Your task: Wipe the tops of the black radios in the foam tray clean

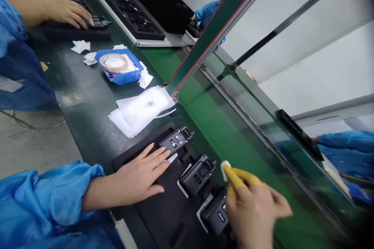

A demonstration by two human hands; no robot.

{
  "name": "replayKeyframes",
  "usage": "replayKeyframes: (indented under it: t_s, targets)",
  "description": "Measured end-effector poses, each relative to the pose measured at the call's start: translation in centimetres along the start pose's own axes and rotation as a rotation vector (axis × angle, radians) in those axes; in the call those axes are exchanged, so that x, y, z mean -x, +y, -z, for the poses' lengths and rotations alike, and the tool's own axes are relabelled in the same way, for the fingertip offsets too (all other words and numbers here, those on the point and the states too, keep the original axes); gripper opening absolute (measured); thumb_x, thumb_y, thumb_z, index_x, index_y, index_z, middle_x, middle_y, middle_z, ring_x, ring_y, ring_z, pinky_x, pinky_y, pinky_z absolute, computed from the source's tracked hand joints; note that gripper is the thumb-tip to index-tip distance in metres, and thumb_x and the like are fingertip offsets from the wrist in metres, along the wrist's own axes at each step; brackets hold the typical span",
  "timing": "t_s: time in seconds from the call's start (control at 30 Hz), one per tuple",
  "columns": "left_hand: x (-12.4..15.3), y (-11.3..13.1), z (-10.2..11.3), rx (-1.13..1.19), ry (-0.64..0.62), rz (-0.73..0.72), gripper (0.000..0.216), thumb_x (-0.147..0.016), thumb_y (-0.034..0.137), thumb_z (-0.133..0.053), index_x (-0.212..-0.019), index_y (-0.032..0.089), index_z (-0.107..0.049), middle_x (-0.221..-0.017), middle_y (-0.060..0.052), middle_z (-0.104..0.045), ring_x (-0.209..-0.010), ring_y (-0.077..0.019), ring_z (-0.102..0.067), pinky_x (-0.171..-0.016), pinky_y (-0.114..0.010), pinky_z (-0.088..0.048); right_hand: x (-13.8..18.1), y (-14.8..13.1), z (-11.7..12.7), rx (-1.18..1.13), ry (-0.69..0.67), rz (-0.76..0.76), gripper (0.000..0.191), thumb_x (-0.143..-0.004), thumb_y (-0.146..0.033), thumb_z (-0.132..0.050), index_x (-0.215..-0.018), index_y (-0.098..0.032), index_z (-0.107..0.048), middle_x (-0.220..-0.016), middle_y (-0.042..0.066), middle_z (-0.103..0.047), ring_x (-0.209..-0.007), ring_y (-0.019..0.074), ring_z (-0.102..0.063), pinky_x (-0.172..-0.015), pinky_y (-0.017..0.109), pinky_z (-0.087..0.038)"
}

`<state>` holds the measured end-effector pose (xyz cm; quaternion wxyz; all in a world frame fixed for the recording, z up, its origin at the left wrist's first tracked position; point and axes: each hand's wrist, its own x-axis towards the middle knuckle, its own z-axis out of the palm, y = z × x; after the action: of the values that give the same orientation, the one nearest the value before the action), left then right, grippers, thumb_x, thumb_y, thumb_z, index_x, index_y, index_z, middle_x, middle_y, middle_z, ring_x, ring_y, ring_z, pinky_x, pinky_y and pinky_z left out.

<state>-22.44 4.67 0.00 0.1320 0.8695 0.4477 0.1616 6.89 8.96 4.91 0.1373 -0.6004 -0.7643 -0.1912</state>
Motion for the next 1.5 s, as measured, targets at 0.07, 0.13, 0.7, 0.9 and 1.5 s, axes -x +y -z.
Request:
replayKeyframes:
  t_s: [0.07, 0.13, 0.7, 0.9, 1.5]
  targets:
    - [-0.1, 0.1, 0.1, -0.003, -0.022, 0.016, 0.059, -0.089, 0.044, -0.053, -0.136, 0.011, -0.041, -0.145, -0.017, -0.037, -0.137, -0.0292, -0.028, -0.112, -0.053, -0.017, -2.3, -3.1, -1.7, -0.020, 0.028, 0.130, 0.024, -0.076, -0.014, -0.047, -0.080, -0.029, -0.065, -0.091, 0.000, -0.065, -0.081, 0.0170, -0.054, -0.089, 0.044, -0.029]
    - [-0.3, 0.1, 0.3, 0.003, -0.041, 0.024, 0.059, -0.088, 0.041, -0.054, -0.136, 0.011, -0.041, -0.144, -0.017, -0.038, -0.136, -0.0297, -0.030, -0.111, -0.053, -0.020, -4.3, -5.7, -2.9, -0.039, 0.110, 0.256, 0.027, -0.075, -0.010, -0.044, -0.072, -0.026, -0.064, -0.088, 0.000, -0.066, -0.082, 0.0161, -0.053, -0.090, 0.042, -0.025]
    - [-0.2, -0.2, 0.3, -0.092, 0.127, -0.036, 0.054, -0.090, 0.034, -0.049, -0.135, 0.008, -0.041, -0.133, -0.016, -0.052, -0.126, -0.0279, -0.046, -0.109, -0.042, -0.027, -6.7, -9.1, -5.6, -0.035, 0.140, 0.433, 0.031, -0.082, -0.004, -0.039, -0.077, -0.022, -0.064, -0.090, 0.001, -0.068, -0.083, 0.0137, -0.053, -0.096, 0.041, -0.020]
    - [0.0, 0.0, -0.4, -0.109, 0.089, -0.023, 0.057, -0.088, 0.036, -0.050, -0.136, 0.007, -0.040, -0.138, -0.016, -0.048, -0.128, -0.0290, -0.044, -0.109, -0.044, -0.027, -7.7, -9.4, -6.1, 0.008, 0.140, 0.414, 0.032, -0.080, -0.003, -0.040, -0.061, -0.020, -0.058, -0.089, 0.001, -0.067, -0.081, 0.0147, -0.052, -0.095, 0.044, -0.020]
    - [-0.5, -0.4, 0.1, 0.021, 0.014, -0.004, 0.058, -0.088, 0.034, -0.050, -0.140, 0.013, -0.036, -0.140, -0.013, -0.045, -0.131, -0.0241, -0.040, -0.111, -0.039, -0.028, -5.8, -9.1, -5.7, 0.030, 0.147, 0.295, 0.029, -0.082, -0.002, -0.040, -0.072, -0.021, -0.059, -0.081, -0.001, -0.066, -0.074, 0.0127, -0.053, -0.092, 0.041, -0.023]
